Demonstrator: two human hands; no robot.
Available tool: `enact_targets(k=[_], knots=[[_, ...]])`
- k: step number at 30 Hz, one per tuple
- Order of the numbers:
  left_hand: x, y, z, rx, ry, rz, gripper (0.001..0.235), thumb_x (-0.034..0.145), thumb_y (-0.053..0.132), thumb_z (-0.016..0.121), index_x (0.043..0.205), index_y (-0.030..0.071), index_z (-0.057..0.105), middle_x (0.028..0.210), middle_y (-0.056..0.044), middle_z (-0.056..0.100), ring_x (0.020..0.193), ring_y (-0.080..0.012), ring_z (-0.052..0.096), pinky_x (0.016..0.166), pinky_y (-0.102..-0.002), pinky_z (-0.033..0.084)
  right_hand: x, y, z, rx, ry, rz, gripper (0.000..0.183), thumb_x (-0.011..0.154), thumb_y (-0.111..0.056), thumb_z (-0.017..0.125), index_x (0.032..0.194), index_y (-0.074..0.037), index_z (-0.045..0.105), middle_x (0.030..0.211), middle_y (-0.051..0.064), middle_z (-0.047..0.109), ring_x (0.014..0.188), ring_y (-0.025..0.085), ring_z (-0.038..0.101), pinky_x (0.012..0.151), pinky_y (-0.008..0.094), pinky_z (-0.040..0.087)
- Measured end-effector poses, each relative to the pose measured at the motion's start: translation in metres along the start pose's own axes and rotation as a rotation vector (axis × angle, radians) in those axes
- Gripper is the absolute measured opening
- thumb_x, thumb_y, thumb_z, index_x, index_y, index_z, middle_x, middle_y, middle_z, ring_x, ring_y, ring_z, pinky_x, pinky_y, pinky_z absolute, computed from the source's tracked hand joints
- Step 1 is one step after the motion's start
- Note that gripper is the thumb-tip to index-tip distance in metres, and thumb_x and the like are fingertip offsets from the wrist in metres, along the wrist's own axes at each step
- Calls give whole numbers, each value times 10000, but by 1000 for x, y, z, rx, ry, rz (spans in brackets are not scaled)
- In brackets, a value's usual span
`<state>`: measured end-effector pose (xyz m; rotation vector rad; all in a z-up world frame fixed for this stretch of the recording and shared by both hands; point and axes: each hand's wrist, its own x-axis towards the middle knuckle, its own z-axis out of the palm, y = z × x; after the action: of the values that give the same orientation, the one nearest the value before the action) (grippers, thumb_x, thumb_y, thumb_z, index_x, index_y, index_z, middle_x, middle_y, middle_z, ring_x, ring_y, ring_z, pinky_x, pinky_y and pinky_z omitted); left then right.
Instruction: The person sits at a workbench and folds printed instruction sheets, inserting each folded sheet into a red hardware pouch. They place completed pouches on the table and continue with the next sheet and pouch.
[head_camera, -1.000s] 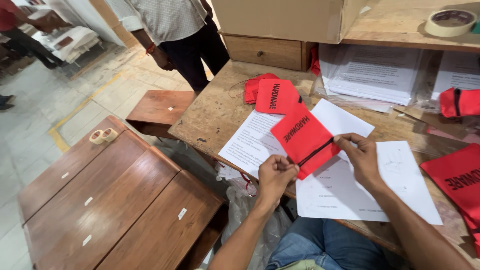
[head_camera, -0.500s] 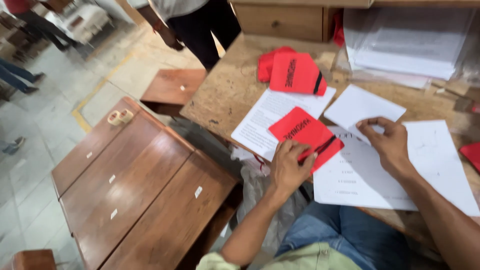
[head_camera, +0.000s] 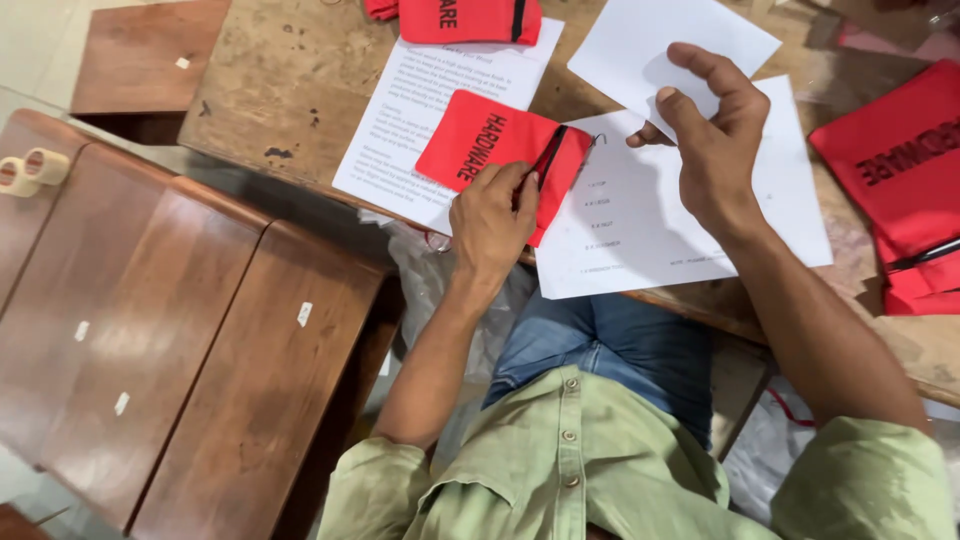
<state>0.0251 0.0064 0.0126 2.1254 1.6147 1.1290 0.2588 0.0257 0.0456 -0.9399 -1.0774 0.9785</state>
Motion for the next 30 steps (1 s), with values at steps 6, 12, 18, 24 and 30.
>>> enact_targets(k=[6,12,18,24,30], knots=[[10,-13,3,-89,-87,-66,136,880,189,749,946,74,778,844,-96,729,695,-245,717,634,-365,558,-42,-22,5,-29,-51,-52,310,1078,49,608,1375,135,590,1191,174,682,928,208,733,790,390,677],[9,-17,0,-187,-112,-144,134,830,181,763,919,82,773,791,-46,740,639,-150,706,599,-296,554,-91,12,29,-156,7,219,383,1011,11,604,1376,124,574,945,162,708,712,180,718,661,315,607],[6,-25,6,-236,-107,-237,127,872,225,768,889,99,759,739,-32,742,633,-123,722,591,-282,549,-99,23,37,-33,99,227,409,987,11,579,1374,139,548,969,161,703,714,179,719,673,334,648],[-3,-30,16,-185,65,-76,123,903,204,772,907,84,744,795,-58,709,653,-161,676,607,-311,539,-116,33,47,-13,135,251,461,1003,3,566,1439,132,494,939,163,690,710,164,699,676,323,635],[-7,-11,8,-268,169,-32,107,916,150,759,958,53,739,806,-57,672,621,-146,622,570,-297,515,-117,29,58,70,134,285,468,976,5,537,1429,118,496,911,124,690,697,163,702,677,336,642]])
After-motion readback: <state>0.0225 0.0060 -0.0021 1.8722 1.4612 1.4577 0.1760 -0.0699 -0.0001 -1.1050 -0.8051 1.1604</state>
